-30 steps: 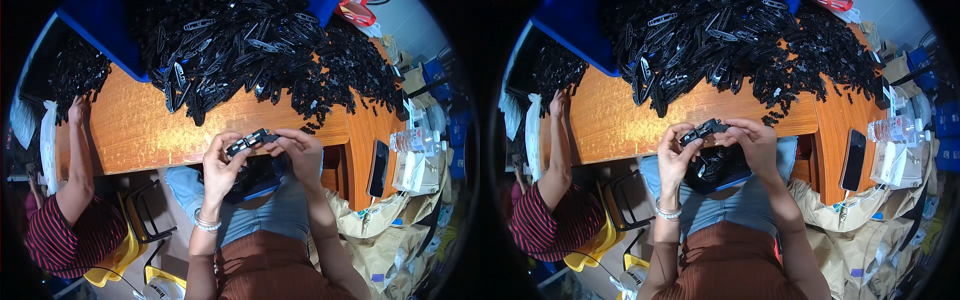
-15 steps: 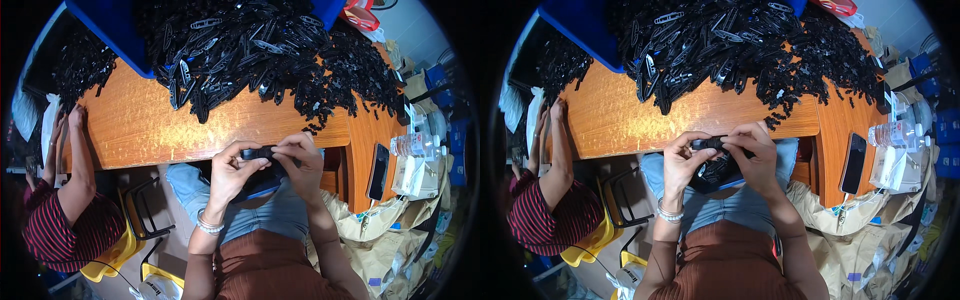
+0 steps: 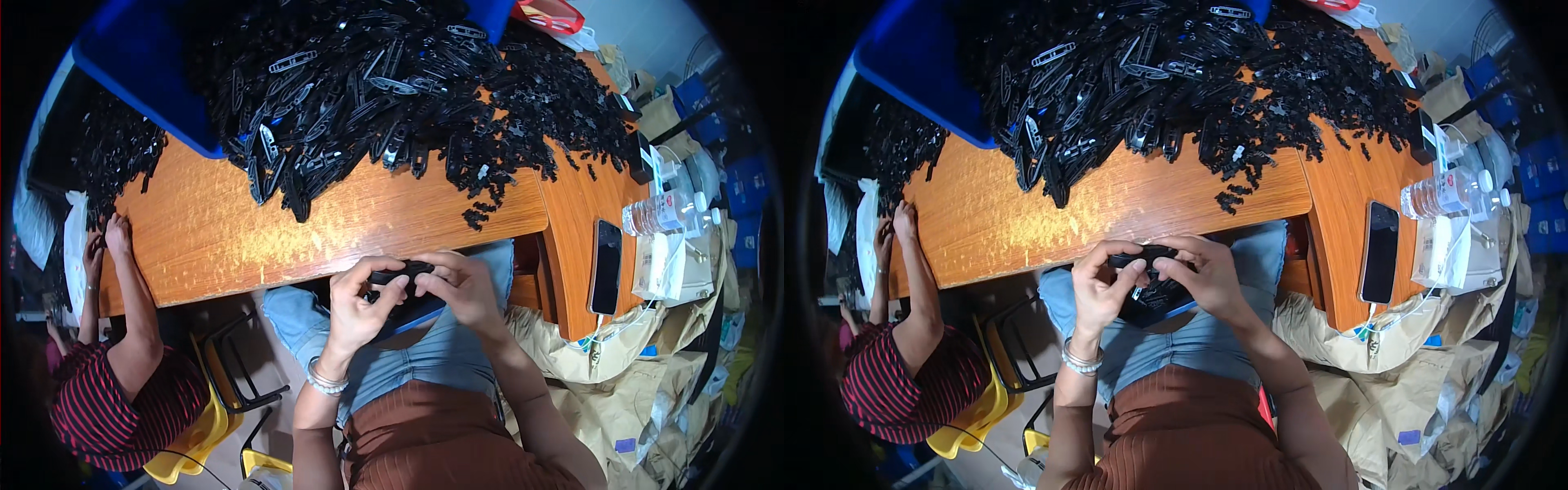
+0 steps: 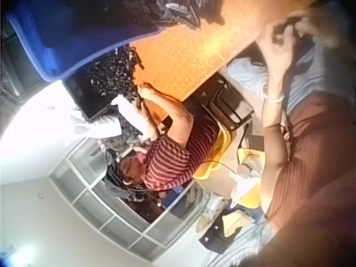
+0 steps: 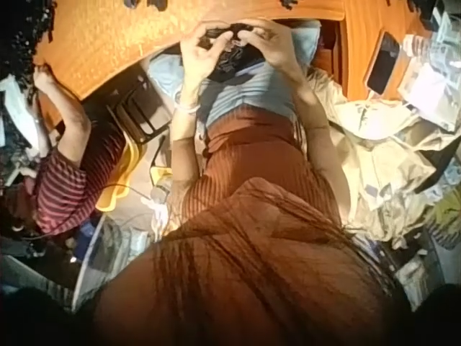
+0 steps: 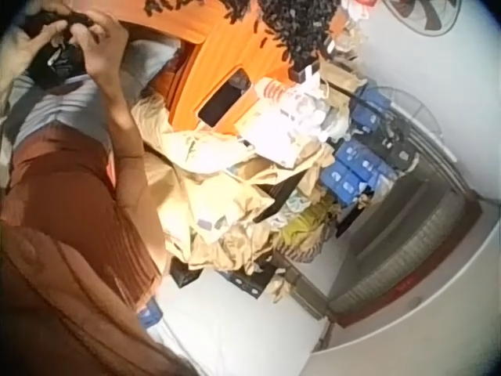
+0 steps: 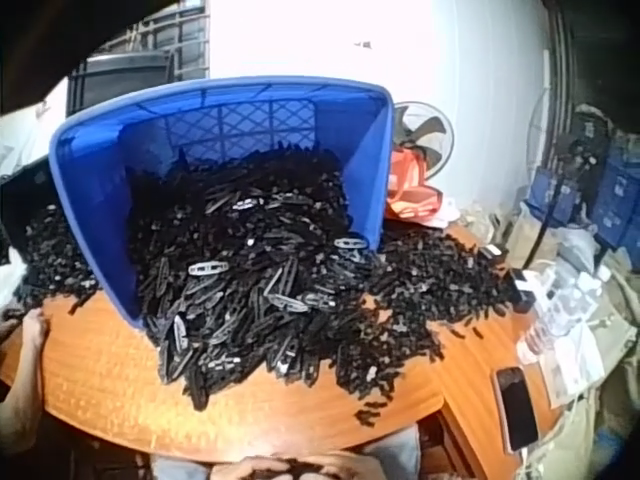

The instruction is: Assemble small black plastic components at a workshop table.

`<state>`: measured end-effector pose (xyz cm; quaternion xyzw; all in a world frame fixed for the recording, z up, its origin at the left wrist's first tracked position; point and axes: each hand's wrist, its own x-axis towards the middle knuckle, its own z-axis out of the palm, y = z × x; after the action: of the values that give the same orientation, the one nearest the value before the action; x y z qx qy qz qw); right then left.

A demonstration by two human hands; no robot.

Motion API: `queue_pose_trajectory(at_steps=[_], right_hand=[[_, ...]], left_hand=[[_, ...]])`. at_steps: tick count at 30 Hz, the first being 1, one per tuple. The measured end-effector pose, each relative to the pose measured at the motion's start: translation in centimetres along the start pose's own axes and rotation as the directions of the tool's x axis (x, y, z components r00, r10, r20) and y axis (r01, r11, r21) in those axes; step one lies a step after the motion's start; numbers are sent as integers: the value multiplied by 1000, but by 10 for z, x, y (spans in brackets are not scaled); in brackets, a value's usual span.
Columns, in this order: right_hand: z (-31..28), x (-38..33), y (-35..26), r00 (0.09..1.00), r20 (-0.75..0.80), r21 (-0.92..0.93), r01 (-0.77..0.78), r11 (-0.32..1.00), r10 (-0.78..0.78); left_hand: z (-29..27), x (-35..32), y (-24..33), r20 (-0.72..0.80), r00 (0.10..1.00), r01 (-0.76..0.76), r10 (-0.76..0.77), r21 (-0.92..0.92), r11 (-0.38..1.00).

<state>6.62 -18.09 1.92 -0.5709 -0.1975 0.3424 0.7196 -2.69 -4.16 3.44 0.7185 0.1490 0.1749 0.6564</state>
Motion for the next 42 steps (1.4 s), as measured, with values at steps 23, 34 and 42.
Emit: queue_pose_trajectory(at_steps=[23, 34, 42], right_hand=[[-14, -21, 19, 997, -71, 14, -30, 999, 30], [-40, -10, 17, 923, 131, -481, 378, 791, -361], [-112, 69, -22, 692, -40, -963, 165, 211, -721]], left_hand=[[-4, 14, -21, 291, 953, 87, -85, 3, 996], [0, 46, -19, -75, 997, 30, -14, 218, 976], [94, 141, -28, 75, 900, -347, 429, 717, 604]])
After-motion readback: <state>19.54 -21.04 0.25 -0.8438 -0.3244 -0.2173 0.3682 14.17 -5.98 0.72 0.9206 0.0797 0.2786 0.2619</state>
